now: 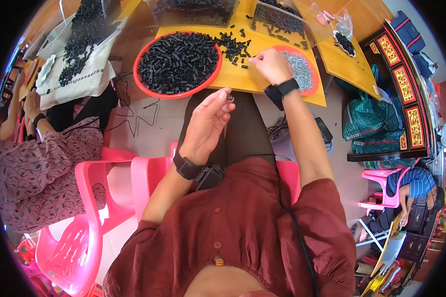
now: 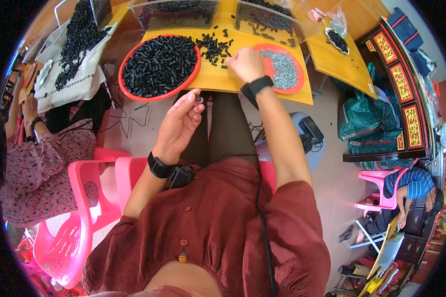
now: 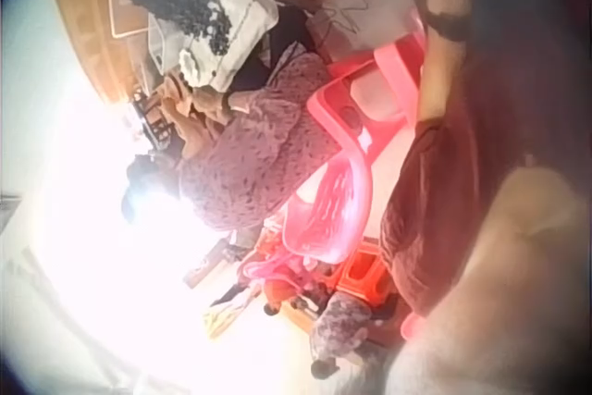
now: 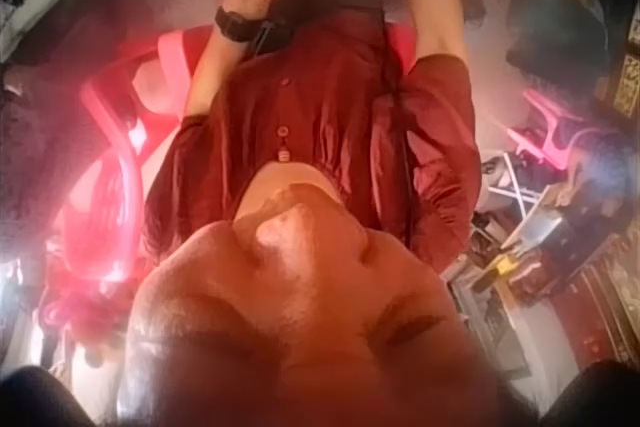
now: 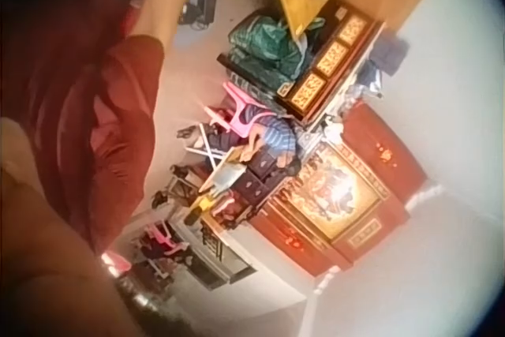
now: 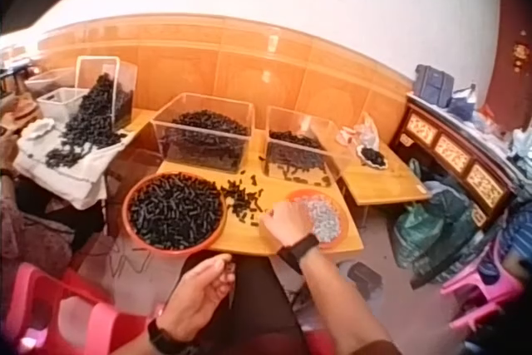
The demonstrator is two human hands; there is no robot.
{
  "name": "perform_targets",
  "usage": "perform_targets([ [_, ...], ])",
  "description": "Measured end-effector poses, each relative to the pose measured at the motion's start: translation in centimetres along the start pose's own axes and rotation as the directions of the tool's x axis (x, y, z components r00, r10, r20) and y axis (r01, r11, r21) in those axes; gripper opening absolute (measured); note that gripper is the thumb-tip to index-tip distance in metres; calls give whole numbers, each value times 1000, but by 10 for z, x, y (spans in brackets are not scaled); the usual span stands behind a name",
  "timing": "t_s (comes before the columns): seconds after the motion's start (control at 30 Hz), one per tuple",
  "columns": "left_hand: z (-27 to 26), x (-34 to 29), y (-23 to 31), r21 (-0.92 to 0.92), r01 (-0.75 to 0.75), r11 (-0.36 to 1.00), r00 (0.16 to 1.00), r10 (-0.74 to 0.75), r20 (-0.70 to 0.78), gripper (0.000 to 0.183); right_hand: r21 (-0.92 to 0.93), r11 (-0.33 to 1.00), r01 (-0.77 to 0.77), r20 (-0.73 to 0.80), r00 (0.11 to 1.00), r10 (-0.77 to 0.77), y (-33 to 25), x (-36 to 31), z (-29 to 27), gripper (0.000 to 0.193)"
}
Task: The person assembles small black plastic tubes with silver metal inserts by hand.
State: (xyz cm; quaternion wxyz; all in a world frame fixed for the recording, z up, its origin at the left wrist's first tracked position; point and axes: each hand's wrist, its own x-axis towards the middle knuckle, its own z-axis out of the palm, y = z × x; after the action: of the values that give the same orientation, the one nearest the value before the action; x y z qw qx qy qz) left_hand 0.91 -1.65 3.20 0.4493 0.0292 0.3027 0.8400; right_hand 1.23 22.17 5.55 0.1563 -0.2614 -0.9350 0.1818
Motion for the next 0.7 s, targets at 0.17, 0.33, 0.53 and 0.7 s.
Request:
perform_targets([
  [0.17,-2,-1,6,-34,4,999,1000,-4,0,23,-201,976,-86,95,990,106,-12,31,19,39],
  [0.33,-2,0,7,-57,10,998,1000,-9,23,22,-221,968,-120,127,980,151,-18,36,25,35],
  [0.53,-6,1,6,-84,14,996,999,-9,52,22,-202,972,-121,164,974,156,-14,37,25,31],
  [0.7,-5,1,6,-91,22,996,999,-18,45,22,-145,983,-115,142,980,136,-15,36,20,30],
])
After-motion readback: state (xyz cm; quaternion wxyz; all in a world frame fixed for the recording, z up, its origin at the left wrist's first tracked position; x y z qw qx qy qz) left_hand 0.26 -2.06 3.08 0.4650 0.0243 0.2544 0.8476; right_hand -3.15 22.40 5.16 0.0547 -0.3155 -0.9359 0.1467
